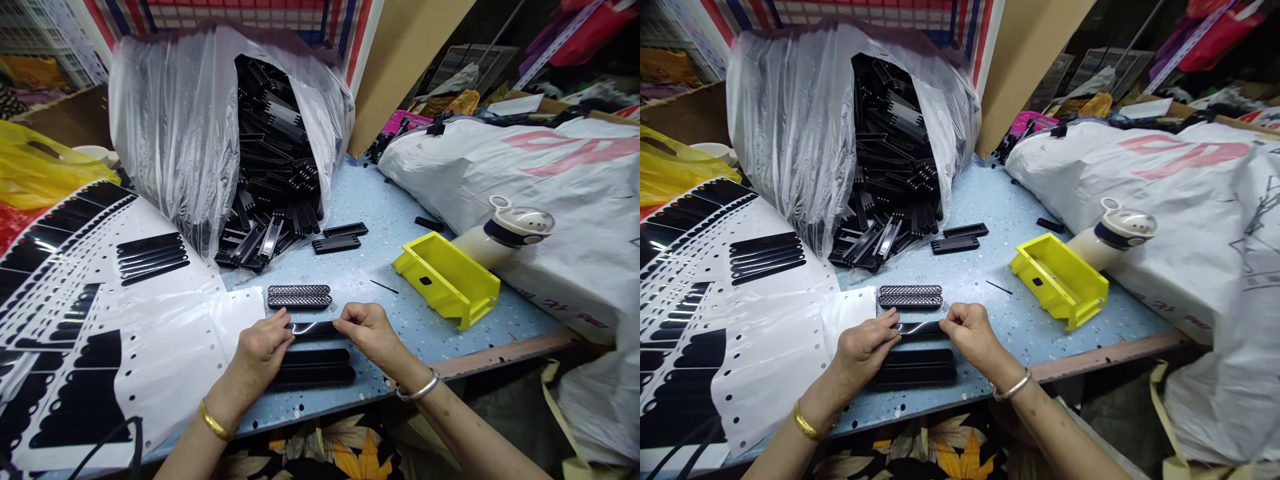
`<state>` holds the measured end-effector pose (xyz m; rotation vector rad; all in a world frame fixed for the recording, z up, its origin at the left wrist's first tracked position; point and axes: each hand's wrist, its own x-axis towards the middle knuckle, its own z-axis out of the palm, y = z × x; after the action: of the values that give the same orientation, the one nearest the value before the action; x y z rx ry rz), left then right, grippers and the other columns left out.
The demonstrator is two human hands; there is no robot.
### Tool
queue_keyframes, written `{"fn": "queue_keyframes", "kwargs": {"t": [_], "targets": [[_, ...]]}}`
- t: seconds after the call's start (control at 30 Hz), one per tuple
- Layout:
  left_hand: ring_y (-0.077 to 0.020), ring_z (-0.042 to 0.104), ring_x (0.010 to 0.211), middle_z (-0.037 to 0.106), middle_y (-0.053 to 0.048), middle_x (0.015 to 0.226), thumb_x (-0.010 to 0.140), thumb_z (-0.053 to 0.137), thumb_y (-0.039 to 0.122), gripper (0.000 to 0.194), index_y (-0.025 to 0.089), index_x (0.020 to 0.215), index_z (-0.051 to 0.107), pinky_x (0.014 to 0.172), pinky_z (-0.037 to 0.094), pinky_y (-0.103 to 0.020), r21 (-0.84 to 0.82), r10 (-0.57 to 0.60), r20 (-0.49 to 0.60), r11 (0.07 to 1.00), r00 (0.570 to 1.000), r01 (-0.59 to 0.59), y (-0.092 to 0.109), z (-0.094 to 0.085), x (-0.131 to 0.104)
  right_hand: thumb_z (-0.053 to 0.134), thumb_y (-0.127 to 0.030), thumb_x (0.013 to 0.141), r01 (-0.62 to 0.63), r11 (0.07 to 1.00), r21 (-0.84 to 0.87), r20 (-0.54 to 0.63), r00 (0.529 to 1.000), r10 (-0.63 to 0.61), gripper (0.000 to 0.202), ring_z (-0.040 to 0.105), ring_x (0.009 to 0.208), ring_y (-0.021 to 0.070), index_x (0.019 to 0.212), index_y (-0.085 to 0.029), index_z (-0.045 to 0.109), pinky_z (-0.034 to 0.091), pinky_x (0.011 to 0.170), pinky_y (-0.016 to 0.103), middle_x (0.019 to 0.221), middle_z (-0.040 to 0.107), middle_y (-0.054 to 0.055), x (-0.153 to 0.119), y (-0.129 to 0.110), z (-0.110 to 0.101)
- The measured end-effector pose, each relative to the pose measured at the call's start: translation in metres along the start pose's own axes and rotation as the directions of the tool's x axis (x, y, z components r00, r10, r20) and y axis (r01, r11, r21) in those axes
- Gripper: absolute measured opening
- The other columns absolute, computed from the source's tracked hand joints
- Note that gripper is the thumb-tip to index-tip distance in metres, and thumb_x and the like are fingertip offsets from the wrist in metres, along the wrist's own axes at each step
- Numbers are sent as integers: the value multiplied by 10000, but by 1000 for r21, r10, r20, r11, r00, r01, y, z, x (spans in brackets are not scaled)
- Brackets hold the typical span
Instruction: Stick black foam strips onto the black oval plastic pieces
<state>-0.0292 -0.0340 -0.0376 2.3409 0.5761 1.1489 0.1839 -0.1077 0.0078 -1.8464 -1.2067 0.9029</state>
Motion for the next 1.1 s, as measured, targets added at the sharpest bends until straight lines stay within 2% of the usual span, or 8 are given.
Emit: {"fn": "queue_keyframes", "kwargs": {"t": [0.3,0.57,0.67,0.77,0.87,1.1], "targets": [[-278,732,971,784,-133,927,915,552,125,210,162,769,698,821,641,-386,-2,20,-18,1000,1000,-20,-1,2,0,521,-350,658,28,997,-74,-27,999,-30,242,370,504,122,471,-216,448,294,498,257,469,406,-40,1,3,3],[-261,744,945,781,-136,908,911,559,117,160,134,828,694,841,632,-370,15,36,-46,999,998,-36,-1,-1,-1,524,-350,679,86,993,-82,-53,994,-91,252,366,493,122,481,-222,435,296,480,254,475,395,-41,-1,-3,0],[-287,741,953,772,-144,960,910,548,115,159,140,872,700,753,650,-391,138,58,-59,989,997,-49,-1,-5,-4,521,-348,681,104,991,-81,-64,992,-109,260,355,478,120,474,-226,423,291,470,255,465,376,-44,0,-2,0],[-264,755,828,772,-124,919,913,529,110,193,163,852,705,630,637,-362,222,77,-48,973,996,-64,0,-8,-5,521,-345,682,115,991,-73,-70,990,-120,266,347,464,117,469,-230,411,287,456,253,457,363,-47,0,-3,0],[-202,734,704,766,-113,877,916,512,103,228,165,804,700,597,620,-309,186,58,-44,981,997,-48,3,-9,-3,539,-336,698,142,988,-57,-65,987,-145,266,360,467,116,480,-222,439,299,458,249,462,392,-43,-4,-12,-3],[-190,736,701,775,-112,884,939,515,154,248,168,803,722,627,633,-291,164,28,-29,986,999,-23,3,-8,-2,572,-300,765,265,964,14,-25,964,-265,281,374,476,103,512,-193,514,309,467,237,481,438,-40,-18,-54,-5]]}}
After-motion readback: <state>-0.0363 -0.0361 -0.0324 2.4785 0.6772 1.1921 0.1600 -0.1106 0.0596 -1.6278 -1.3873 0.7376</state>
